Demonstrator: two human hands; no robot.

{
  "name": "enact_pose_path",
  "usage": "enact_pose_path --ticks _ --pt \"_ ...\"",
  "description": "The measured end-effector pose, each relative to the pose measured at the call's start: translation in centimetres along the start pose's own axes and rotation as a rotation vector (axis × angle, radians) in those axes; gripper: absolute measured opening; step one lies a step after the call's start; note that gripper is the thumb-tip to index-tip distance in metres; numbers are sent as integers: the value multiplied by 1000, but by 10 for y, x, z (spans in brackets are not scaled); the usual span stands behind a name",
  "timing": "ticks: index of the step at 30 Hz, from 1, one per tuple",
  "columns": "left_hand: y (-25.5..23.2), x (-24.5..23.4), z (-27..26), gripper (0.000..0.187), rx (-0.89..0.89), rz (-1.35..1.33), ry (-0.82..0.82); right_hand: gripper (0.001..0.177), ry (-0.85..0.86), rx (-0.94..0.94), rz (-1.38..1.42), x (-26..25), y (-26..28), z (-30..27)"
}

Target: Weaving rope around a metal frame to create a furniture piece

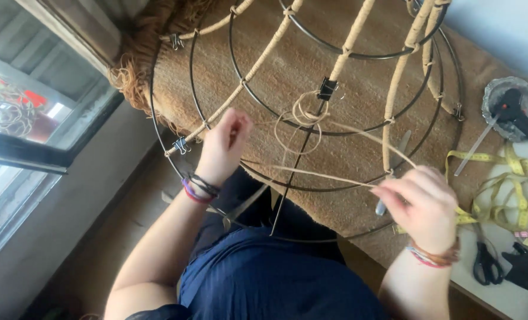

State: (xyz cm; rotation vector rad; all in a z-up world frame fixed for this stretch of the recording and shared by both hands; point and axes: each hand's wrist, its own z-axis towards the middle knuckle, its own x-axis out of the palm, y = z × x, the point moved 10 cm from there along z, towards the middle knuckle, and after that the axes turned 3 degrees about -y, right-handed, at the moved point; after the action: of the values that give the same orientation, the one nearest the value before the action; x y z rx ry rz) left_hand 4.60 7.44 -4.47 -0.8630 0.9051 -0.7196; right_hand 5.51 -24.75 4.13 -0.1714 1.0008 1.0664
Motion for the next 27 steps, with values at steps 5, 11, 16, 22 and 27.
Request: enact_pose_path --ticks 5,11,16,22,27 --pt "-118 7 -41 30 449 342 -141 13 17 -121 0 26 42 -3" --pt "-141 22 -79 32 329 -87 454 22 27 -154 23 11 82 13" --pt "-80 -26 -54 32 279 204 228 24 -118 32 -26 -37 44 1" --pt "-155 15 -86 36 421 -34 478 20 45 -254 -28 28 120 23" --pt "-55 -64 -56 11 166 557 31 20 -53 34 -39 -18 53 14"
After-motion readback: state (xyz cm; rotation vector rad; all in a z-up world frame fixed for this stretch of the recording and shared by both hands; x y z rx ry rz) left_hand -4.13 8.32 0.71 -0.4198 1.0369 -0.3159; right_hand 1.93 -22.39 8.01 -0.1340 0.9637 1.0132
